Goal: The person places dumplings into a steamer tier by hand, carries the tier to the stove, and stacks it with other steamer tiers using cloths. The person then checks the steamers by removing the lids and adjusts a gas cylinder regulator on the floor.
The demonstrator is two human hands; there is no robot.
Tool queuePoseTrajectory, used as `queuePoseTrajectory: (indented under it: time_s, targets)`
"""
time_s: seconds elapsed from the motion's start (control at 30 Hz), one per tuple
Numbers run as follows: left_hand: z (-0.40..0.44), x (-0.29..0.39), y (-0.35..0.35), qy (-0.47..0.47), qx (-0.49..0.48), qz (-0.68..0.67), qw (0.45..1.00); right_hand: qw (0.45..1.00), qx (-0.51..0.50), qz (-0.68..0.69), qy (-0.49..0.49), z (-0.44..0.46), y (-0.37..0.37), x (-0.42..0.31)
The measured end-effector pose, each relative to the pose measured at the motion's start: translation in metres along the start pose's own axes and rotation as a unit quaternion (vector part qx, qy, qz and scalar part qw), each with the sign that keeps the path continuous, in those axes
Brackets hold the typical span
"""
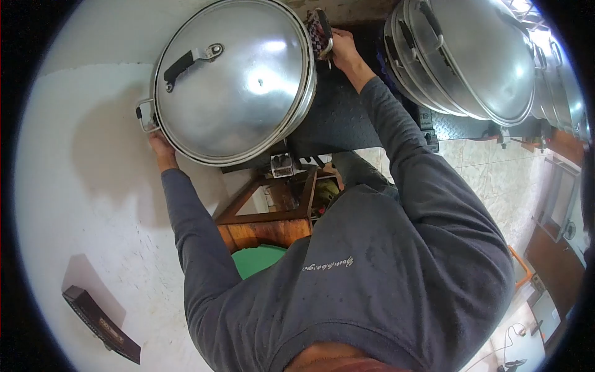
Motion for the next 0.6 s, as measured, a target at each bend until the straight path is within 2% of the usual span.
queuePoseTrajectory:
  time_s: [0.17,0.23,0.37,0.4,0.43,0.47,0.5,0.53,0.57,0.6]
  targets:
    - [0.005,-0.004,-0.011,0.022,-0.003,0.021,1.000,1.000,0.001,0.022,-0.016,0.009,-0.007,0.010]
    - [0.001,-0.008,-0.020,-0.006,0.026,0.070,0.997,1.000,0.006,-0.009,-0.024,0.016,-0.011,0.013]
    - [0.009,-0.018,-0.029,-0.049,0.007,0.075,0.996,0.999,-0.019,0.031,-0.039,0.028,-0.017,0.026]
    - [-0.001,-0.023,-0.032,-0.049,0.009,0.074,0.996,0.998,0.010,0.038,-0.047,0.030,-0.022,0.030]
    - [-0.027,-0.006,-0.019,0.060,0.011,0.156,0.986,0.997,0.040,0.046,-0.056,0.029,-0.025,0.033]
    - [-0.036,0.001,-0.023,0.115,0.009,0.191,0.975,0.997,0.038,0.045,-0.058,0.024,-0.021,0.033]
    - [-0.045,0.008,-0.028,0.170,0.011,0.227,0.959,0.987,0.134,0.068,-0.057,0.014,-0.036,0.036]
    - [-0.035,0.012,-0.057,0.248,-0.001,0.351,0.903,0.968,0.227,0.089,-0.055,0.000,-0.053,0.039]
    - [-0.040,-0.003,-0.071,0.281,-0.009,0.409,0.868,0.955,0.249,0.144,-0.066,-0.012,-0.061,0.043]
    - [-0.047,-0.017,-0.082,0.316,-0.013,0.464,0.827,0.956,0.250,0.140,-0.068,-0.028,-0.070,0.044]
Point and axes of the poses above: each hand's wrist, its own z-axis towards the middle knuckle, its own y-axis out of the palm, x = y × z, the point moved 9 cm from there along z, towards the middle knuckle, and after that the axes turned 8 degrees about -z, right-handed, at the moved point
